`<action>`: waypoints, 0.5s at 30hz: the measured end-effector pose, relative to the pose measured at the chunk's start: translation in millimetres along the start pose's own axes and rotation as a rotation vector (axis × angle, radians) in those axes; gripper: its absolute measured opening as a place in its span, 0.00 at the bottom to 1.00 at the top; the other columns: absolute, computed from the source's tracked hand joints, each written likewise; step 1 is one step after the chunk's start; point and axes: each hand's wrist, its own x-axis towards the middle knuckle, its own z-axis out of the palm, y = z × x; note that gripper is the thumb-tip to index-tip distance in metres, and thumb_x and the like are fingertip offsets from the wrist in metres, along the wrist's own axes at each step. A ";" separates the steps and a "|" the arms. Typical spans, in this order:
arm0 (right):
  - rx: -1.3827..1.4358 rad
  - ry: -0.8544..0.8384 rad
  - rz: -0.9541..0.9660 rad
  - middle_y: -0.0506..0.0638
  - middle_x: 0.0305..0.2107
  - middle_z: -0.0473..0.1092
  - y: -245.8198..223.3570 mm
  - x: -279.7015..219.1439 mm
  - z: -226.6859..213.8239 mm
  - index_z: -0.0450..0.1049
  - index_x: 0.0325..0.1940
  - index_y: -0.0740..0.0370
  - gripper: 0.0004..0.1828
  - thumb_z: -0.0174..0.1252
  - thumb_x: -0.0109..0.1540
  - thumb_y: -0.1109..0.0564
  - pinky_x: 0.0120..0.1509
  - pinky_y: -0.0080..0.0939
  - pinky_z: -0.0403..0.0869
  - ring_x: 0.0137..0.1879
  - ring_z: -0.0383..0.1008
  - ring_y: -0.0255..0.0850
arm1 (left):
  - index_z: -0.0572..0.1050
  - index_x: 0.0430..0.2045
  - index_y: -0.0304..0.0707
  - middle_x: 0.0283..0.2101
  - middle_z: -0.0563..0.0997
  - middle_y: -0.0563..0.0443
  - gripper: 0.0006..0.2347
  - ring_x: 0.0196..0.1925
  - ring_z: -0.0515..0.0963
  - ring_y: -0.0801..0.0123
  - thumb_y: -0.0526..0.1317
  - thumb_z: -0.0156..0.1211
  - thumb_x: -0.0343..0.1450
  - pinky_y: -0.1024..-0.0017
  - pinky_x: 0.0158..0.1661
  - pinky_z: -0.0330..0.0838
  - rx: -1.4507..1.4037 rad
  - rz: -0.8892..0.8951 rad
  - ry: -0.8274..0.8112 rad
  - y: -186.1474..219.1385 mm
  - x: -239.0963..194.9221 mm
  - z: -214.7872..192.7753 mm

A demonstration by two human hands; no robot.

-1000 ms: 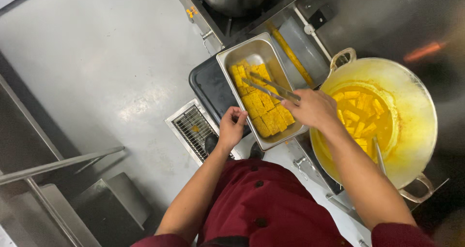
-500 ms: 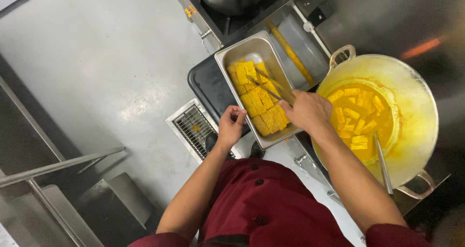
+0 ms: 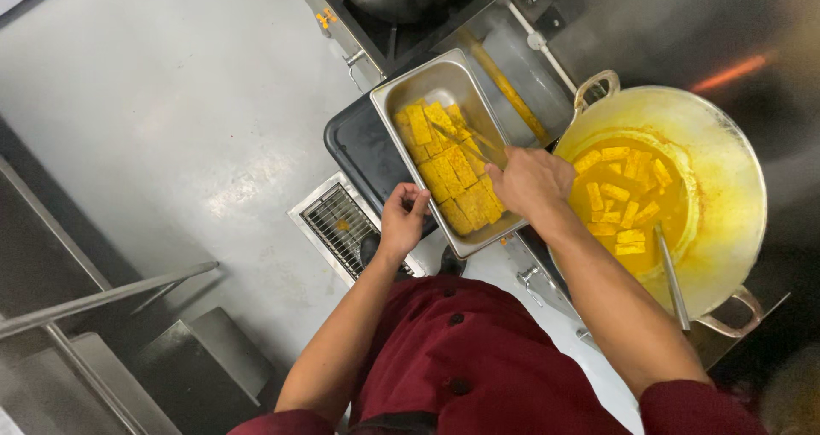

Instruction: The person uses tongs to transfer yellow rectangular food pieces from a large pot into a metal tray. They arrange the pieces in neat rows within the tray.

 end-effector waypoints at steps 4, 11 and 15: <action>-0.034 0.008 -0.004 0.59 0.37 0.78 22.0 -15.7 -11.3 0.79 0.52 0.51 0.22 0.56 0.65 0.36 0.49 0.59 0.74 0.47 0.78 0.58 | 0.72 0.37 0.37 0.32 0.77 0.57 0.07 0.30 0.77 0.78 0.40 0.61 0.75 0.78 0.28 0.70 -0.021 -0.009 -0.001 -0.2 1.3 1.0; -0.158 -0.036 0.036 0.61 0.36 0.79 47.0 -57.1 -3.4 0.79 0.48 0.55 0.23 0.54 0.65 0.36 0.47 0.58 0.76 0.44 0.80 0.59 | 0.72 0.36 0.36 0.31 0.76 0.57 0.07 0.30 0.77 0.78 0.40 0.61 0.75 0.78 0.28 0.70 -0.001 0.004 0.002 4.0 -0.9 2.0; -0.140 -0.100 0.027 0.61 0.36 0.78 45.8 -58.8 -0.2 0.79 0.48 0.55 0.24 0.54 0.64 0.35 0.47 0.59 0.76 0.44 0.80 0.59 | 0.72 0.37 0.37 0.31 0.76 0.57 0.07 0.31 0.77 0.78 0.40 0.61 0.75 0.79 0.30 0.71 0.027 0.008 -0.007 6.3 -1.9 -1.6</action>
